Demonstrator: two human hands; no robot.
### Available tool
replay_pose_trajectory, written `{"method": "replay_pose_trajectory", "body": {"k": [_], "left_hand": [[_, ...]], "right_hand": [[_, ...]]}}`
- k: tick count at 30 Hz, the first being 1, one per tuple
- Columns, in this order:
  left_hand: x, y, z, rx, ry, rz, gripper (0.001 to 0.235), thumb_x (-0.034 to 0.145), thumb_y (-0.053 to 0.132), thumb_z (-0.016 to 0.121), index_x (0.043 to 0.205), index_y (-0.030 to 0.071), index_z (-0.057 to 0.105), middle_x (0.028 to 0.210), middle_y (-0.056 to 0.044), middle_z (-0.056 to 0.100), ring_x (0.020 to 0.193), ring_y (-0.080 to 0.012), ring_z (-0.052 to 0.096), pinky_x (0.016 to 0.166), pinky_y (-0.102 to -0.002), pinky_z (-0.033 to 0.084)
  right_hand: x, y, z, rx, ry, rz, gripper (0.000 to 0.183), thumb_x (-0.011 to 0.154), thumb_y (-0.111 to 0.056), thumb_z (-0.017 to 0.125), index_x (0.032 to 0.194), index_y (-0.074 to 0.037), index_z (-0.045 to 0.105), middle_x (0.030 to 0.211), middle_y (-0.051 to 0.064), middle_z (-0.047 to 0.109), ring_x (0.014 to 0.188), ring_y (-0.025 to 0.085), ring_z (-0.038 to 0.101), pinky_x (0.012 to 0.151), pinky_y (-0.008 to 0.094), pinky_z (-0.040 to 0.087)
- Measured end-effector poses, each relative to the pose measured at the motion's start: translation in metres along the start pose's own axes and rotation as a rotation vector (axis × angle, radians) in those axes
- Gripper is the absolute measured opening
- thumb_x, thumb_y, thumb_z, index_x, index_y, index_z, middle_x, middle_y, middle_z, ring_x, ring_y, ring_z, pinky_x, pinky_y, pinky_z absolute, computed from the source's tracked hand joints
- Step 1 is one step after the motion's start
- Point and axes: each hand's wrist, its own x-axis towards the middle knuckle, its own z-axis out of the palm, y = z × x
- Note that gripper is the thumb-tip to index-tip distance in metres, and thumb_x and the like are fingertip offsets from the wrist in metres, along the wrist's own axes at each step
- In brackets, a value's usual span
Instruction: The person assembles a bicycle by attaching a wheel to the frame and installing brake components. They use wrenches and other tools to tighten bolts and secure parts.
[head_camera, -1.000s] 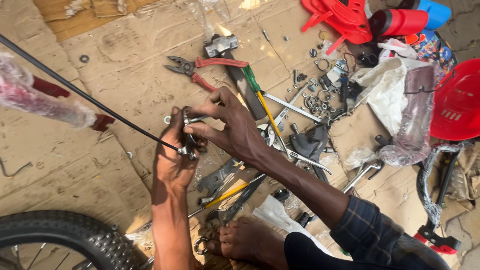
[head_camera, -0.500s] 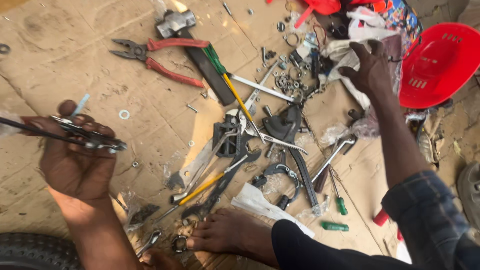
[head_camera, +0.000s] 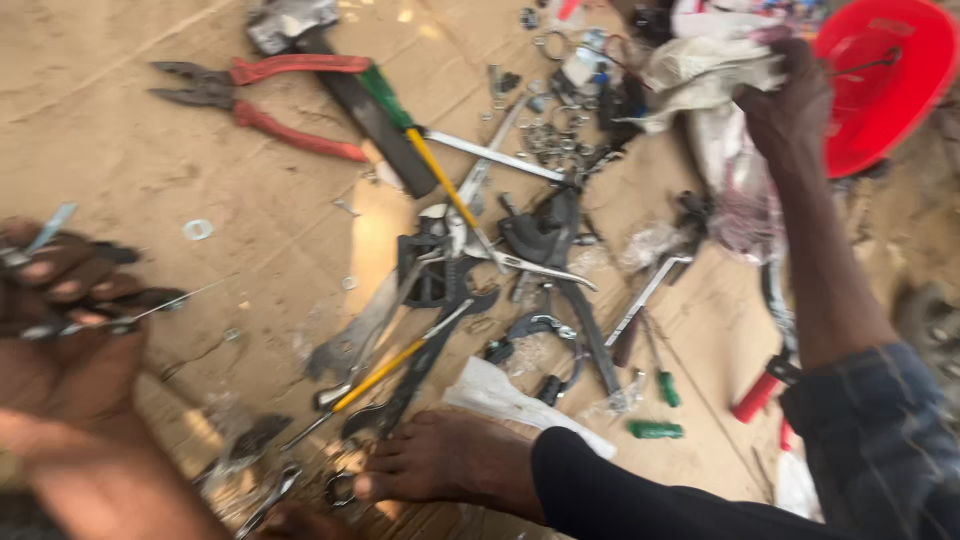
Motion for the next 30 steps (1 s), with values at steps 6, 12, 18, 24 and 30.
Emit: {"method": "replay_pose_trajectory", "body": {"k": [6,12,18,24,30], "left_hand": [[0.004,0.003,0.031,0.140,0.100,0.092,0.043,0.125,0.036,0.042,0.110,0.000,0.061,0.087,-0.005,0.056,0.072,-0.0146,0.047,0.070,-0.029,0.040],[0.005,0.002,0.049,0.150,0.217,0.119,0.041,0.123,0.036,0.045,0.109,0.001,0.062,0.084,-0.004,0.055,0.070,-0.0148,0.044,0.068,-0.030,0.039],[0.003,0.006,0.048,0.122,0.182,0.079,0.043,0.125,0.037,0.043,0.108,0.001,0.059,0.084,-0.005,0.055,0.069,-0.0146,0.044,0.071,-0.030,0.041],[0.005,0.005,0.051,0.136,0.238,0.112,0.046,0.126,0.036,0.039,0.108,-0.001,0.059,0.083,-0.006,0.055,0.070,-0.0157,0.044,0.069,-0.031,0.039],[0.004,0.002,0.059,0.134,0.231,0.146,0.045,0.124,0.034,0.035,0.110,-0.001,0.060,0.082,-0.006,0.053,0.070,-0.0158,0.044,0.067,-0.032,0.038]], "right_hand": [[-0.029,-0.121,0.004,0.085,-0.407,-0.264,0.035,0.100,-0.020,0.084,0.130,-0.009,0.068,0.134,0.015,0.072,0.101,0.028,0.065,0.086,0.041,0.053],[-0.075,-0.204,0.033,0.258,-0.941,-0.430,0.059,0.090,-0.046,0.069,0.134,-0.007,0.063,0.119,0.017,0.069,0.107,0.032,0.064,0.096,0.051,0.050],[-0.082,-0.208,-0.001,0.016,-0.995,-0.310,0.034,0.090,-0.044,0.066,0.103,-0.013,0.074,0.087,0.011,0.073,0.083,0.028,0.069,0.081,0.045,0.053],[-0.096,-0.172,-0.051,-0.208,-1.358,0.087,0.026,0.088,-0.040,0.071,0.108,-0.024,0.079,0.087,0.003,0.081,0.077,0.024,0.077,0.074,0.043,0.057],[-0.081,-0.149,-0.034,-0.076,-0.996,0.047,0.025,0.091,-0.022,0.064,0.112,-0.019,0.077,0.101,0.005,0.080,0.084,0.024,0.077,0.075,0.041,0.059]]}}
